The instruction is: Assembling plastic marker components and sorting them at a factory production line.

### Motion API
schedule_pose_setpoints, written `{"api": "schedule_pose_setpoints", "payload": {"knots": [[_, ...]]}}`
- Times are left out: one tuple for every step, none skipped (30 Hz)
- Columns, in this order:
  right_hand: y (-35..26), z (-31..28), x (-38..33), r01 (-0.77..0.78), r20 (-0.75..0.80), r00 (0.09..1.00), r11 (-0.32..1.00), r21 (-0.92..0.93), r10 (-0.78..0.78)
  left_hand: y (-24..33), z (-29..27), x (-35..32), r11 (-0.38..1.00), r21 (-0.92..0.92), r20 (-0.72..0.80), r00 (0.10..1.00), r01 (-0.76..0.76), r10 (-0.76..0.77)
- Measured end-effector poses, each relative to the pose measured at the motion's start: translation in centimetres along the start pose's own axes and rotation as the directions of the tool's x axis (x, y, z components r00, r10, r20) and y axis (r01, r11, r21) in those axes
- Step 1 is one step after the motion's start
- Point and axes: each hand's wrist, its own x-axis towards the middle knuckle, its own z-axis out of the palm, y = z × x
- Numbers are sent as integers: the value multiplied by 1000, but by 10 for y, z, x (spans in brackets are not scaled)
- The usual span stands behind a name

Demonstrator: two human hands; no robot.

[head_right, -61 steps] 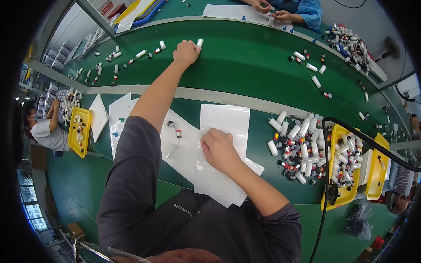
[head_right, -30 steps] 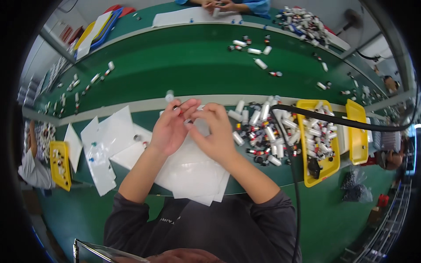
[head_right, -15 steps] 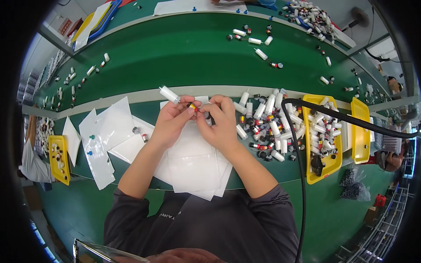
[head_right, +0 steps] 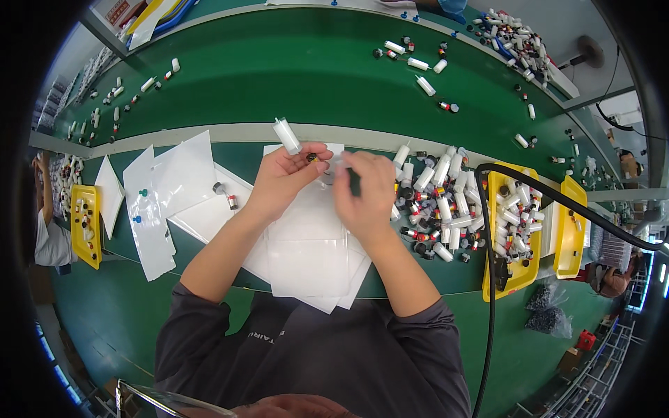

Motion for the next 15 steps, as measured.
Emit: {"api": "schedule_pose_setpoints", "payload": {"knots": [[-2, 0, 1, -123, 51, 992, 979, 162, 116, 0, -1, 0, 1000, 20, 7, 1000, -2, 1], [-6, -2, 3, -250, 117, 967, 917, 311, 225, -1, -2, 0, 999, 43, 17, 1000, -1, 0], [-9, -3, 4, -373, 198, 928, 816, 442, 317, -2, -2, 1, 998, 55, 27, 1000, -7, 5], [-12, -2, 3, -517, 298, 856, 676, 525, 422, -3, -2, 1, 998, 68, 37, 999, -13, 11], [-10, 0, 1, -532, 311, 846, 669, 518, 432, -4, -2, 2, 996, 82, 50, 999, -20, 16], [-5, 2, -1, -548, 324, 837, 663, 511, 442, -4, -2, 1, 996, 88, 48, 999, -19, 14], [-2, 4, -3, -563, 336, 827, 656, 503, 451, -3, -2, 0, 995, 95, 46, 999, -17, 13], [-2, 5, -4, -582, 342, 812, 622, 523, 472, -1, -2, 0, 995, 101, 42, 999, -18, 14], [-3, 7, -5, -601, 349, 797, 588, 542, 493, 0, -2, 0, 992, 129, 33, 999, 0, -4], [-3, 9, -6, -618, 355, 781, 553, 559, 514, 0, -3, -1, 987, 157, 24, 999, 18, -22], [-5, 11, -7, -609, 340, 786, 547, 575, 516, 1, -3, -1, 982, 187, 14, 999, 36, -39], [-7, 12, -7, -599, 325, 790, 542, 589, 519, 0, -4, -1, 979, 200, 7, 999, 40, -42], [-8, 13, -8, -589, 310, 794, 537, 604, 523, -1, -5, 0, 976, 214, 1, 999, 43, -45], [-8, 13, -9, -588, 294, 792, 542, 601, 535, -1, -5, 0, 973, 227, -5, 999, 47, -47], [-7, 13, -10, -588, 278, 790, 546, 597, 546, -1, -4, 0, 975, 217, -6, 999, 49, -49]]}}
